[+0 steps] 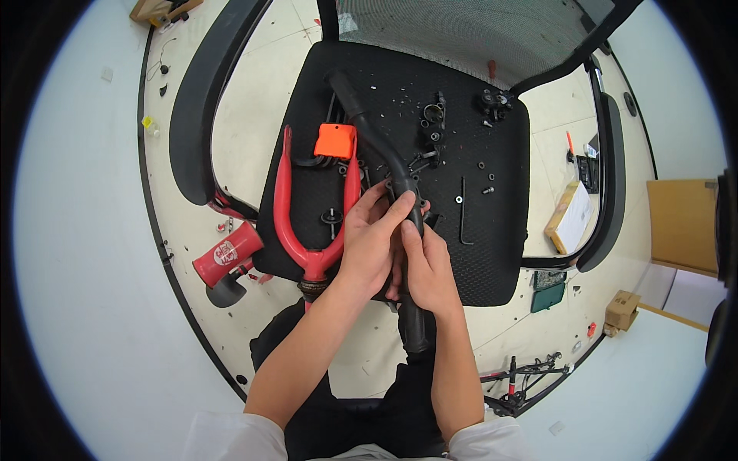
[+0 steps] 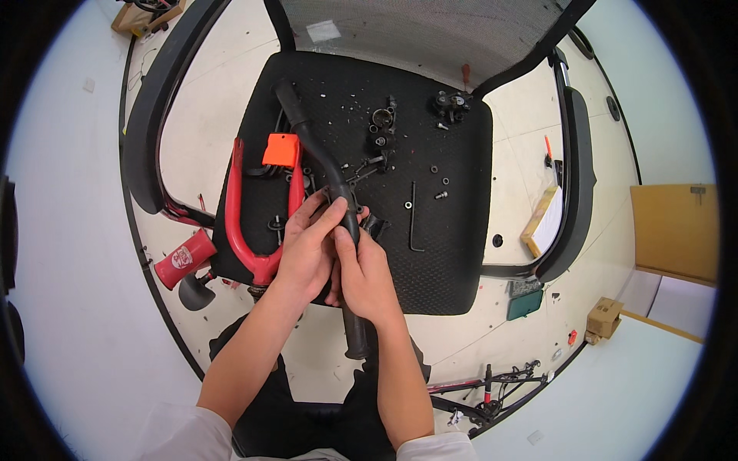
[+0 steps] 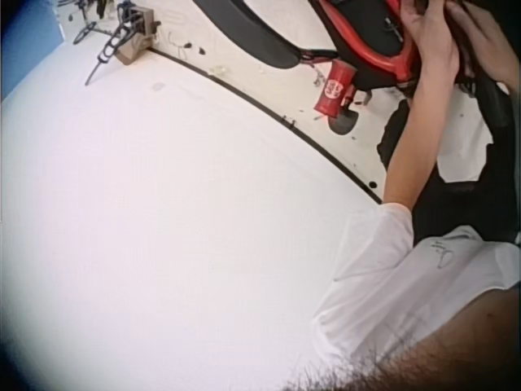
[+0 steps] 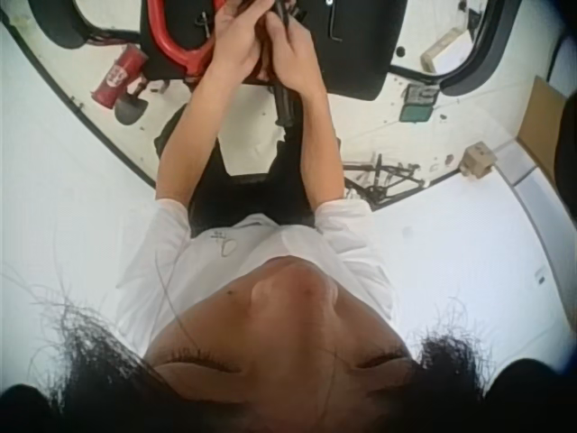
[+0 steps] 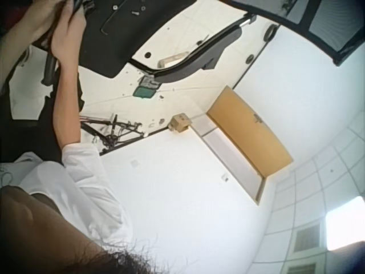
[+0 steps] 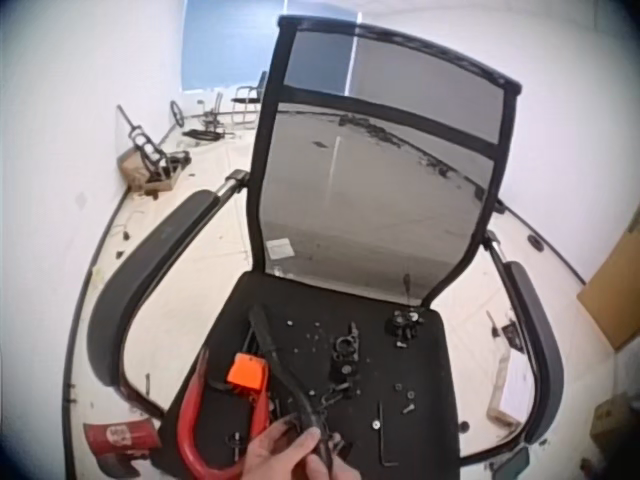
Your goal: The person assembles a bicycle handlebar stem by inserting a bolt and tightening it with an Allen key. They repeatedly adjust the bolt and use the tool to secure the components on a chair workspace.
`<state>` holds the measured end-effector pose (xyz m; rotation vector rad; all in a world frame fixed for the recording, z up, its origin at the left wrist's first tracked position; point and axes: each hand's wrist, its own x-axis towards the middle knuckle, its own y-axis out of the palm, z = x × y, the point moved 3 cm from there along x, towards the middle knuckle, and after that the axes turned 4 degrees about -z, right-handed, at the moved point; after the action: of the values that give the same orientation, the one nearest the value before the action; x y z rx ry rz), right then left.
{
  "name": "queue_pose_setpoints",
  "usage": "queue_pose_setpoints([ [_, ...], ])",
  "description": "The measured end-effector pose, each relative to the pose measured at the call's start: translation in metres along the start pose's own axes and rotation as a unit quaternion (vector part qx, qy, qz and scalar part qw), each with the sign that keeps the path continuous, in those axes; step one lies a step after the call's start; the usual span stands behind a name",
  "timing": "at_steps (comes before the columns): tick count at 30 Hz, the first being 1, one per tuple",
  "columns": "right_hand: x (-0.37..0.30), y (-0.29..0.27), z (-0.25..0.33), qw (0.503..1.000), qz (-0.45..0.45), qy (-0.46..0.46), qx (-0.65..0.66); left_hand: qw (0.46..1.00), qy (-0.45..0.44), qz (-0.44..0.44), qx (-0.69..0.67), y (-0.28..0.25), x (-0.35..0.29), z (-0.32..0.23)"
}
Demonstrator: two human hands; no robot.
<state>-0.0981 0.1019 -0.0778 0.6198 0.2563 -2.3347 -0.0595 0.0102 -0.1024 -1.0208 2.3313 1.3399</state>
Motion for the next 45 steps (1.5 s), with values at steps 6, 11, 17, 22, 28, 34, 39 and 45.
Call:
queue_pose_setpoints([
  [6, 0.002, 0.0, -0.01, 0.995, 0.043, 0.026, 0.09, 0.998, 0.029, -0.023, 0.051, 0.003, -0.001, -0.004],
  [11, 0.0, 0.0, -0.011, 0.992, 0.041, 0.046, 0.11, 0.998, 0.017, -0.034, 0.05, 0.004, -0.002, -0.005],
  [17, -0.001, -0.028, -0.002, 0.99, -0.143, -0.019, -0.013, 0.997, 0.039, -0.041, 0.052, 0.002, 0.0, 0.002],
  [22, 0.01, -0.051, -0.002, 0.927, -0.272, -0.049, -0.252, 0.998, 0.036, -0.026, 0.054, 0.004, 0.001, 0.0],
  [28, 0.02, -0.048, -0.003, 0.914, -0.256, -0.066, -0.307, 0.997, 0.033, -0.027, 0.057, 0.004, -0.001, -0.001],
  [34, 0.021, -0.049, 0.008, 0.968, -0.234, -0.083, -0.037, 0.996, 0.033, -0.019, 0.086, 0.002, -0.002, -0.002],
  [39, 0.019, -0.052, 0.019, 0.974, -0.203, -0.101, 0.021, 0.992, 0.053, -0.007, 0.118, 0.003, -0.004, 0.0],
  [45, 0.014, -0.054, 0.025, 0.975, -0.08, -0.151, 0.143, 0.984, 0.068, -0.01, 0.163, 0.001, -0.005, 0.004],
])
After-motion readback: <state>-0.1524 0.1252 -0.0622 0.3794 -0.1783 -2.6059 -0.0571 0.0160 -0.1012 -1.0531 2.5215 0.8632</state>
